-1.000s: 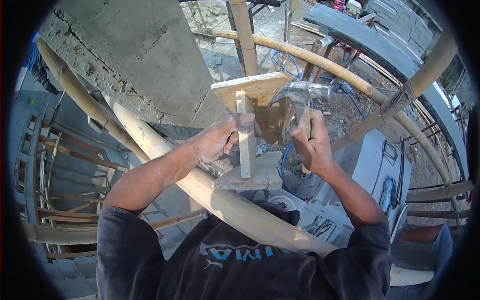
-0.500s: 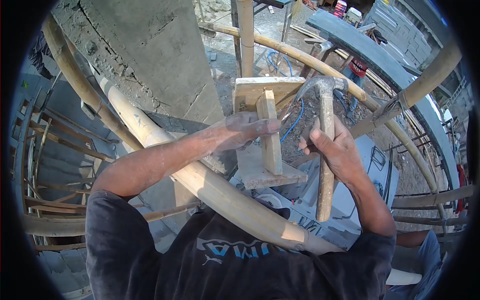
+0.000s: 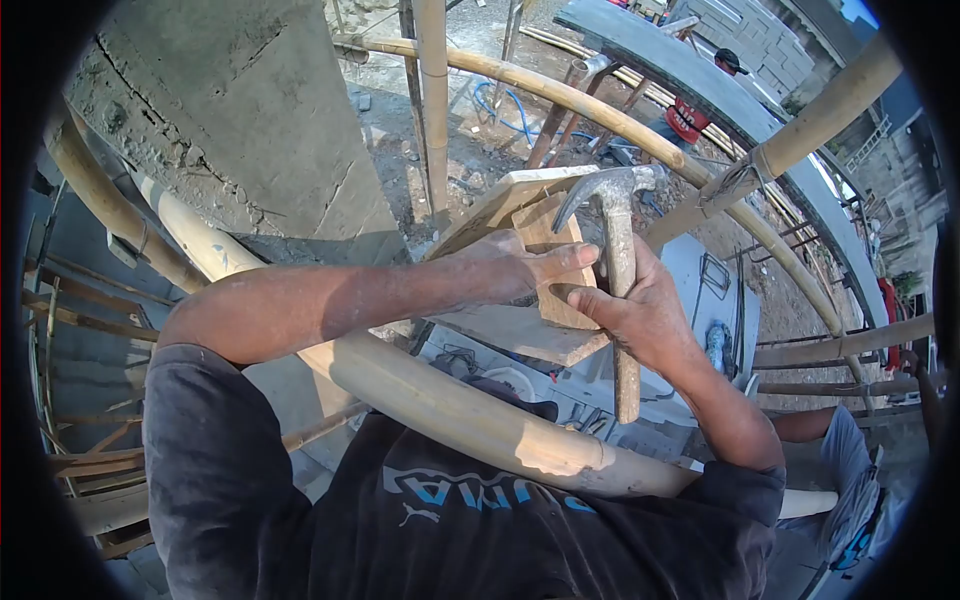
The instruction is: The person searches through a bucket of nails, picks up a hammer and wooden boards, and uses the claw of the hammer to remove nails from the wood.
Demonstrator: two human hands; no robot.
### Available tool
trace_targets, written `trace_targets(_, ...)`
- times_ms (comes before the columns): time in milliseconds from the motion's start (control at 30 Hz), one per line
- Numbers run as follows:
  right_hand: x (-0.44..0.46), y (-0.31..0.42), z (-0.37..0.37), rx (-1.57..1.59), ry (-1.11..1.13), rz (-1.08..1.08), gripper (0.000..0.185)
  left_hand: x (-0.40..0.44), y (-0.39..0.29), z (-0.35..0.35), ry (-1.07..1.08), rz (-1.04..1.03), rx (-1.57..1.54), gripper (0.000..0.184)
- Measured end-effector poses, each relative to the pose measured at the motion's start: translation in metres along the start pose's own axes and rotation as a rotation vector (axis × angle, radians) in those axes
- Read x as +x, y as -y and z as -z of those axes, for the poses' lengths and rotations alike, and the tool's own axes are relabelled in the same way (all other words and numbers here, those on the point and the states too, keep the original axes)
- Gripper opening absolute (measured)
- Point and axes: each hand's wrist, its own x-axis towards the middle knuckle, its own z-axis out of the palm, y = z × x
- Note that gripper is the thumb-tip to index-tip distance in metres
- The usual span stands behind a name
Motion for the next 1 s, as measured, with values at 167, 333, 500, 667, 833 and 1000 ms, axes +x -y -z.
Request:
trace_targets(167, -0.023, 0.008, 0.025, -0.102, -0.131, -0.049, 0.051, -0.022, -0.011, 0.048, 0.139, -0.227, 0.450, 0.071)
trace_targets(333, -0.045, 0.018, 0.040, -0.075, -0.136, -0.055, 0.046, 0.004, -0.012, 0.121, -0.235, -0.199, 0.021, 0.063)
trace_targets(500, -0.045, 0.016, 0.043, -0.251, 0.001, 0.001, 0.035, 0.083, 0.032, 0.093, -0.106, -0.333, 0.181, 0.073)
trace_targets(667, -0.043, 0.029, 0.046, -0.236, 0.037, -0.030, 0.036, 0.119, 0.040, 0.069, 0.240, -0.547, 0.241, 0.091)
trace_targets(833, -0.043, 0.017, 0.054, -0.205, 0.002, -0.100, 0.039, 0.110, 0.042, 0.055, 0.400, -0.284, 0.044, 0.106)
trace_targets(1000, -0.043, 0.006, 0.052, -0.175, -0.052, -0.222, 0.040, 0.088, 0.029, 0.063, 0.437, -0.248, 0.140, 0.096)
